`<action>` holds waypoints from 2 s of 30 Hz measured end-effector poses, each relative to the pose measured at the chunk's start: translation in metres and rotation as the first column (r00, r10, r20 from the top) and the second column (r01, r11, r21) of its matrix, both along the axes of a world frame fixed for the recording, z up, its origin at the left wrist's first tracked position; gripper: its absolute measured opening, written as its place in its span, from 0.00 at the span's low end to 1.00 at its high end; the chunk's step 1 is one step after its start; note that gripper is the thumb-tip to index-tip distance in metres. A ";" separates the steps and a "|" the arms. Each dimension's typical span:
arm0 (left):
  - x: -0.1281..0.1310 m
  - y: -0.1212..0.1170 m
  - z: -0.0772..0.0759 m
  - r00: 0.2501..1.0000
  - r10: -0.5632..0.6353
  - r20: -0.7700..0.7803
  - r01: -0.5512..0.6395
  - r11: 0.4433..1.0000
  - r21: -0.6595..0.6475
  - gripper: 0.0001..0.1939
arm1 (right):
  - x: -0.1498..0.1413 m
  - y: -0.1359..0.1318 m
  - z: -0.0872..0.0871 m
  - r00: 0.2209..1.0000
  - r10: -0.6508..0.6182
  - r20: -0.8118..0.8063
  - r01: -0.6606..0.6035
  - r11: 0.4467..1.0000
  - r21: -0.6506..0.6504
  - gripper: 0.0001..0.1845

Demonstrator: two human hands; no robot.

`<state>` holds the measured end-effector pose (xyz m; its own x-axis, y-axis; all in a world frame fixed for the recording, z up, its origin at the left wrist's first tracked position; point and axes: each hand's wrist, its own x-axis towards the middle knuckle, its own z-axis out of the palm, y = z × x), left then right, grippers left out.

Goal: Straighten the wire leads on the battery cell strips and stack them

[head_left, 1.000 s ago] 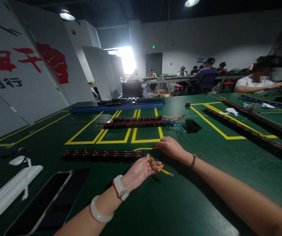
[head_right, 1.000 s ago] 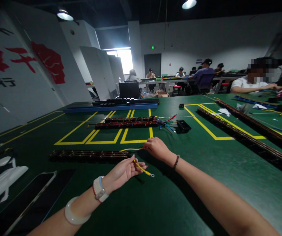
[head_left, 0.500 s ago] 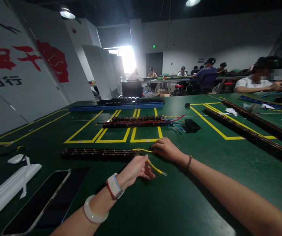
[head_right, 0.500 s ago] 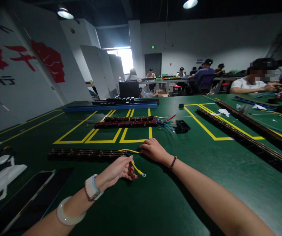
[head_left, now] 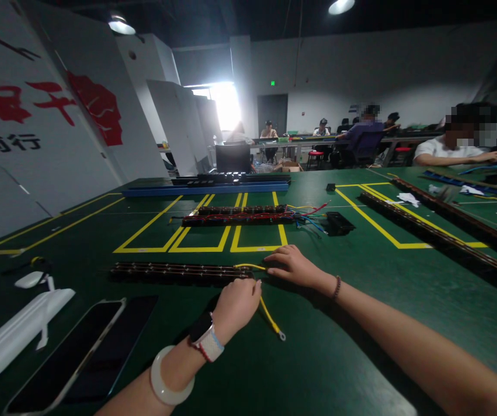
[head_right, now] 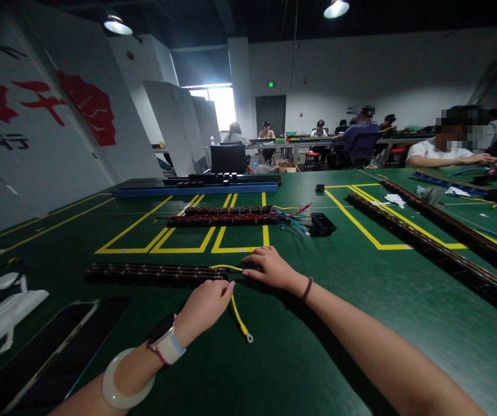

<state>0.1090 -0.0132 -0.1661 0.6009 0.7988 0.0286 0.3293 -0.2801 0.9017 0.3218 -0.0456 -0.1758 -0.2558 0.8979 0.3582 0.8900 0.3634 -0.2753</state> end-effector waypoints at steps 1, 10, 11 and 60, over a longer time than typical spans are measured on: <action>0.000 0.000 0.001 0.998 0.002 0.065 0.001 0.999 -0.036 0.13 | -0.003 -0.002 0.005 1.000 -0.003 -0.024 0.002 0.999 -0.053 0.25; 0.005 -0.013 0.002 0.981 -0.195 -0.014 0.191 0.971 -0.141 0.21 | -0.015 -0.002 0.012 0.999 -0.038 -0.036 0.027 0.963 -0.267 0.26; 0.005 -0.013 0.000 0.974 -0.225 -0.032 0.215 0.958 -0.192 0.23 | -0.012 0.000 0.010 0.997 -0.045 -0.060 0.025 0.954 -0.300 0.22; 0.014 -0.001 -0.005 0.890 0.112 0.443 0.324 0.529 -0.784 0.13 | -0.032 -0.021 0.055 0.929 -0.227 0.294 0.250 0.967 -0.044 0.10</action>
<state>0.1228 -0.0143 -0.1715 0.7843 0.5136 -0.3481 -0.0878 0.6473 0.7571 0.2898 -0.0669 -0.1204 -0.1113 0.9673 0.2277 0.9928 0.1184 -0.0175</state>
